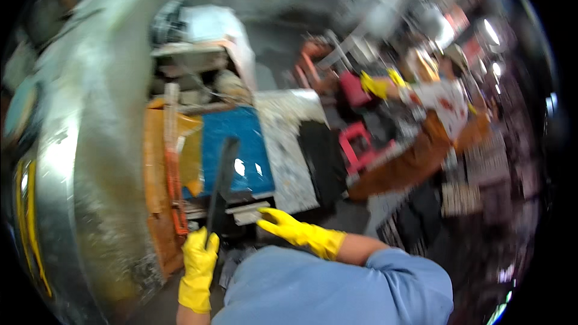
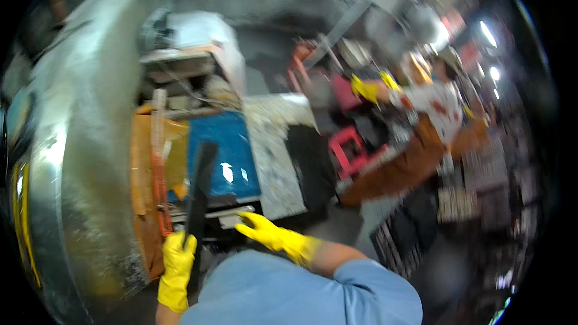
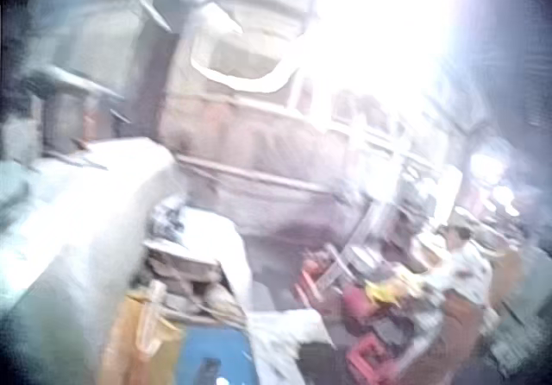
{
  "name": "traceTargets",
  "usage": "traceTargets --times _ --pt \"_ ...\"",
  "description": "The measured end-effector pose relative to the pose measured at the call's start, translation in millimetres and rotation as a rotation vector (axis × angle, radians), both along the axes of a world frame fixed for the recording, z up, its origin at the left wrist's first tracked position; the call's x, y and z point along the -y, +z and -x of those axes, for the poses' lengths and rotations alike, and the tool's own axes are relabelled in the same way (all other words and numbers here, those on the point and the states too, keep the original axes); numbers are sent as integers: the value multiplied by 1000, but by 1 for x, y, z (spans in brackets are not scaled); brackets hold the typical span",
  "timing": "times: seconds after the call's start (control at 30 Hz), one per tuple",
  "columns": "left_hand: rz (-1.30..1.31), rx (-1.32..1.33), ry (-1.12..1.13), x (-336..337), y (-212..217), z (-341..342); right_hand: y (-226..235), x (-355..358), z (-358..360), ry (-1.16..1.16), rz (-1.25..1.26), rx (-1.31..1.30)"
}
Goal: The person picks up rectangular tiles from a pallet, places them on a blue barrel, and then moves them to a conveyor belt. They repeat this process, handling the tiles one at a time and occasionally using a caliper to measure them.
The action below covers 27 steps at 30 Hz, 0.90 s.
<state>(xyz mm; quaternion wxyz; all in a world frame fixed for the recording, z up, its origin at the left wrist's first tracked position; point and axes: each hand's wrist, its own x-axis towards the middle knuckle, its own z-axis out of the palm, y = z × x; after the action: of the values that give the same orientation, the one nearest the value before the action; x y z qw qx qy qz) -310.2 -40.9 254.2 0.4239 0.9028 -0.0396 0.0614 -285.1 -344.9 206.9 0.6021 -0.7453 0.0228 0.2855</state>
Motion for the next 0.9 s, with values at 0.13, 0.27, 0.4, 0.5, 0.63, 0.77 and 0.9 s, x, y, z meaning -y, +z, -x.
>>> traceTargets --times 0.13,0.27,0.4,0.5,0.63,0.77,0.9 --pt "136 23 -58 85 -12 -75 8 20 -17 -24 -225 -94" --pt "596 -204 27 190 -40 -132 -80 80 -23 95 138 730" --pt "481 -379 149 267 -71 -140 -51 141 -67 -206 253 276" --pt "339 -701 -310 286 -96 -146 -52 214 -81 -427 413 -91" --pt "0 -334 -95 252 -133 -166 -97 302 -32 -490 596 -316" --pt "-423 -518 54 203 -197 -200 -162 372 23 -761 700 -335" --pt "-693 -636 76 218 -227 -195 -192 411 -5 -935 864 -316"
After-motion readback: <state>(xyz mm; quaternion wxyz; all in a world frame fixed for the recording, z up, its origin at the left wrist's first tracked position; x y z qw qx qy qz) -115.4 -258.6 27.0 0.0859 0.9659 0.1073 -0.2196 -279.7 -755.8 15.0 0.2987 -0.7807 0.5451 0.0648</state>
